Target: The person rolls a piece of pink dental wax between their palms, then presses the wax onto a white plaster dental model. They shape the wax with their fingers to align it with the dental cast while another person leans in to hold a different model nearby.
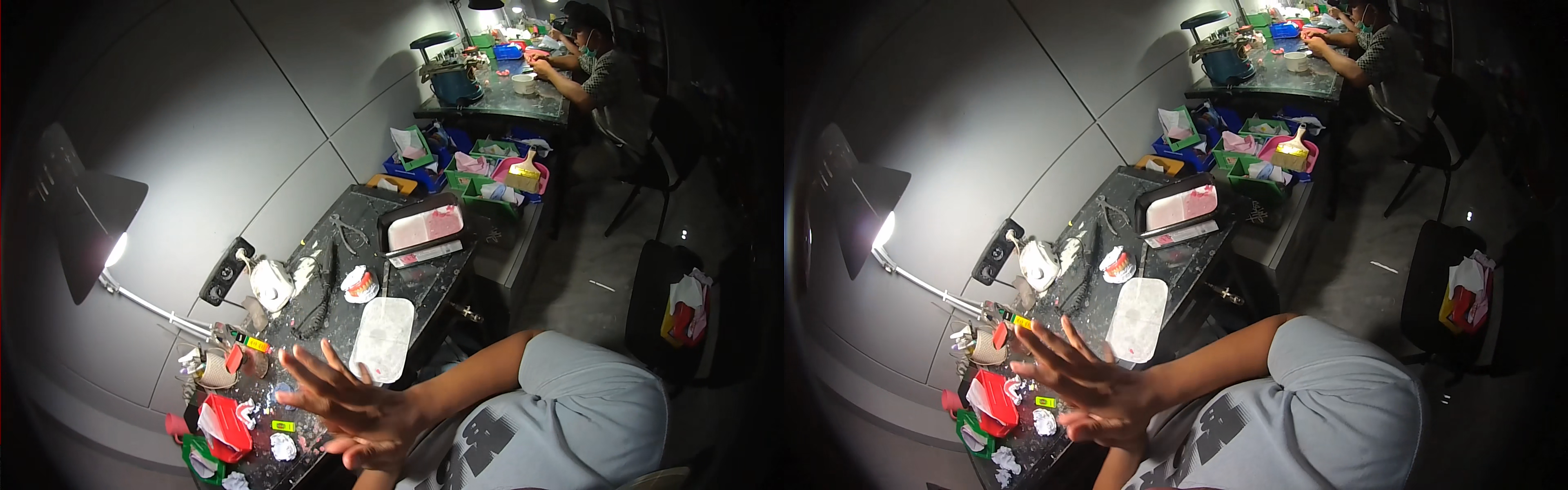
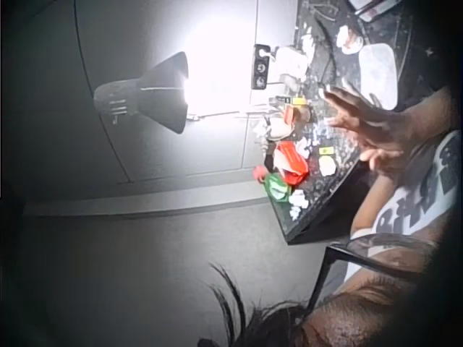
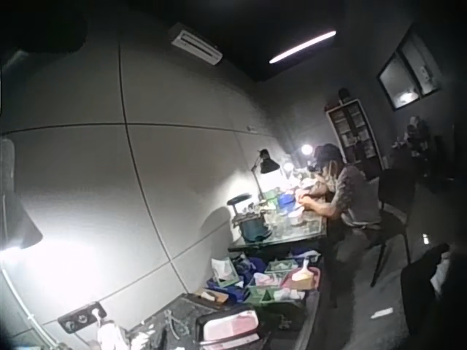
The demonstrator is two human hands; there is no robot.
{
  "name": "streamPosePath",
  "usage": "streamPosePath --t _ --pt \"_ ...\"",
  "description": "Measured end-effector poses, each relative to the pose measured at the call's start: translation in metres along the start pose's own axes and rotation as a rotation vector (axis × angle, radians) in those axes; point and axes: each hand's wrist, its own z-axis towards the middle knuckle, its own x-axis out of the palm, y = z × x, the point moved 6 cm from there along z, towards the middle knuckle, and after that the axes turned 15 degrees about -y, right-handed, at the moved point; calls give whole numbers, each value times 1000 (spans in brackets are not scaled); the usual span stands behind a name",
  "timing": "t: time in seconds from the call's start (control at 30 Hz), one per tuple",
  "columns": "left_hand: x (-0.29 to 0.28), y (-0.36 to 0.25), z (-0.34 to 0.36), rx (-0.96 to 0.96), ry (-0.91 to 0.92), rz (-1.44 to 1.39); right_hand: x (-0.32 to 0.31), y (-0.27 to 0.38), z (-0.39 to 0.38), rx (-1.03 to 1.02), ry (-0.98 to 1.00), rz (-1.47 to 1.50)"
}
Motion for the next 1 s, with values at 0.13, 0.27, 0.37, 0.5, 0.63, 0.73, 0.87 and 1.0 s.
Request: streamPosePath --t 0.13,0.27,0.37,0.5,0.63,0.73,0.87,1.0 --pt "27 -9 -13 53 45 140 0 -9 6 -151 -133 -158" --pt "23 -20 -8 82 29 193 2 -17 6 -130 -148 -167" --pt "24 -24 -3 108 24 225 -6 6 4 -9 -107 27" --pt "32 -29 0 151 40 295 -8 16 6 182 -50 217" --pt "50 -44 2 364 122 376 -7 0 9 292 -106 397" --pt "44 -43 9 327 5 230 4 19 -4 -65 48 48" --pt "8 -43 5 284 -58 259 19 27 -25 -134 178 89" --pt "11 -39 2 277 -36 223 14 26 -16 -82 79 137"
